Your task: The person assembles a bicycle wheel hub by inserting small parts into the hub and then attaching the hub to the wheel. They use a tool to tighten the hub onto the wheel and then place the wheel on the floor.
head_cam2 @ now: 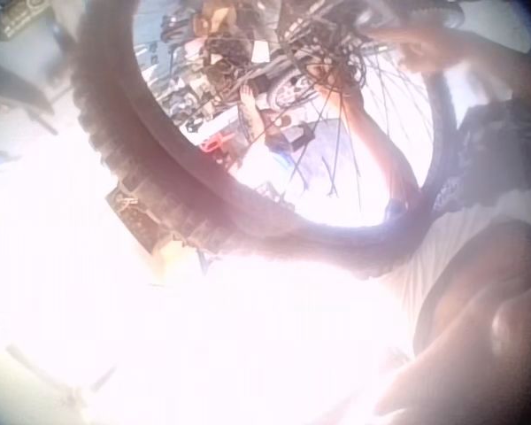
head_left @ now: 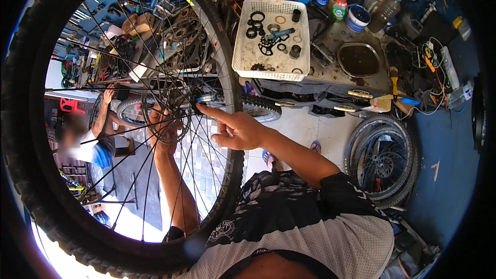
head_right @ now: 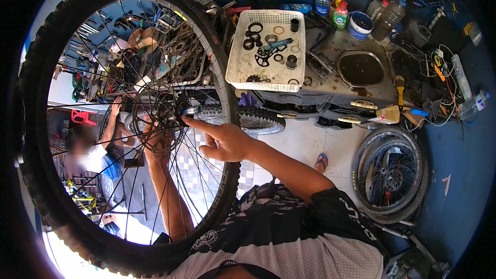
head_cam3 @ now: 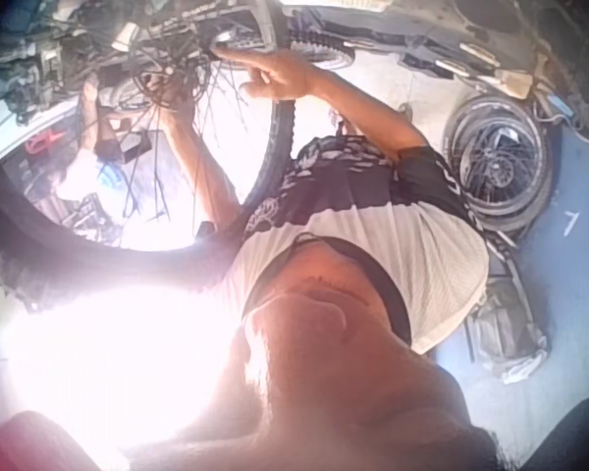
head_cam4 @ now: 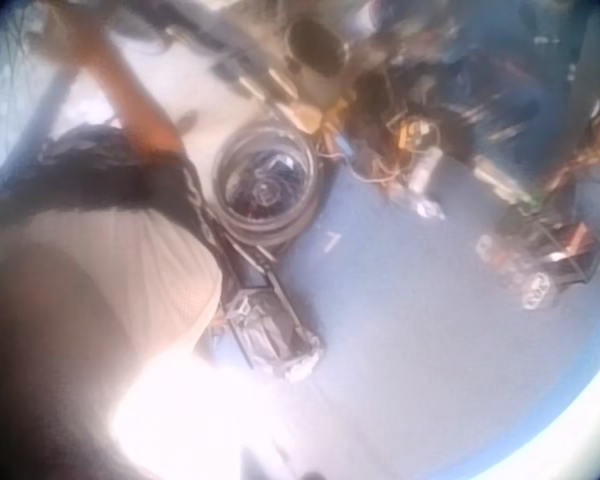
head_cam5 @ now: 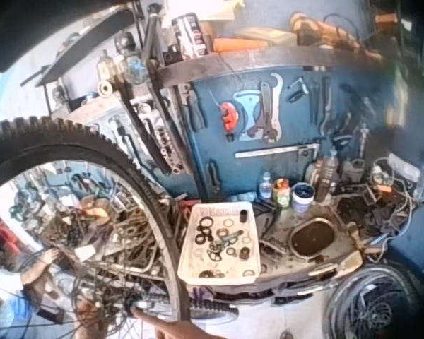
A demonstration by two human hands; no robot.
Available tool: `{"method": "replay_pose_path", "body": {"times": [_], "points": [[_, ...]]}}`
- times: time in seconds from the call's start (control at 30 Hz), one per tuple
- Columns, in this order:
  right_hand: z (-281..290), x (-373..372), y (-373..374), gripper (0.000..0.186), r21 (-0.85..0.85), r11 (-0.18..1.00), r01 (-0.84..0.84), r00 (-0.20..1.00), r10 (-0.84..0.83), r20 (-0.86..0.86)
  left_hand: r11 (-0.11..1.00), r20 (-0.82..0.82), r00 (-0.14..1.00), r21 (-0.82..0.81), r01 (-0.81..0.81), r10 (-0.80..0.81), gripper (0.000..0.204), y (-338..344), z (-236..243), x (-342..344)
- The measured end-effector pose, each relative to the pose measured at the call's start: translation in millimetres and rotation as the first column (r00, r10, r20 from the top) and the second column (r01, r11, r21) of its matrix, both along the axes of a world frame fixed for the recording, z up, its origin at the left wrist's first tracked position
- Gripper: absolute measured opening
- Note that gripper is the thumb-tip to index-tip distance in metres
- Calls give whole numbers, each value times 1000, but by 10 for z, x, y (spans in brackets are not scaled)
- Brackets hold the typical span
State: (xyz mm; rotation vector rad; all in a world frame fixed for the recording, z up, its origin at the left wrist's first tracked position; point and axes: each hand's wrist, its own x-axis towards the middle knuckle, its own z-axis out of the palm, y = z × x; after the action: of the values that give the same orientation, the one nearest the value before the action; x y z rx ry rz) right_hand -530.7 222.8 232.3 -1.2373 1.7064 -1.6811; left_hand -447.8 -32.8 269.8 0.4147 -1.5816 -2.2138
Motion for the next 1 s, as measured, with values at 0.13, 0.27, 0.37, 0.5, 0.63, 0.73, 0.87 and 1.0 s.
{"method": "replay_pose_path", "body": {"times": [0.13,0.27,0.37,0.5,0.63,0.73,0.87,1.0], "points": [[-76,-203,2,63,30,976,217,943,-202,-265,1000,-13,1000,-22,16,-17,21,-12,-17,3],[-69,-444,73,47,-134,885,446,544,-387,-745,1000,-16,1000,0,4,-4,18,-30,-24,20],[-1,-336,90,50,-138,875,464,545,-405,-735,1000,-15,1000,-12,20,-20,17,-56,-32,16],[142,22,16,53,-135,931,339,851,-365,-377,1000,4,1000,7,2,-2,18,-94,-83,49],[211,45,-20,58,-165,982,93,953,-39,301,1000,28,1000,-19,9,-8,25,-181,-141,84],[127,28,-29,61,-122,989,84,972,-54,228,993,25,998,-97,60,-58,38,-219,-200,86],[-152,-343,338,57,199,911,363,802,-197,-564,986,8,1000,-165,7,-6,38,-202,-210,93],[-312,-1390,1321,45,112,623,774,561,-593,-578,989,53,998,-142,-26,34,27,-136,-149,81]]}}
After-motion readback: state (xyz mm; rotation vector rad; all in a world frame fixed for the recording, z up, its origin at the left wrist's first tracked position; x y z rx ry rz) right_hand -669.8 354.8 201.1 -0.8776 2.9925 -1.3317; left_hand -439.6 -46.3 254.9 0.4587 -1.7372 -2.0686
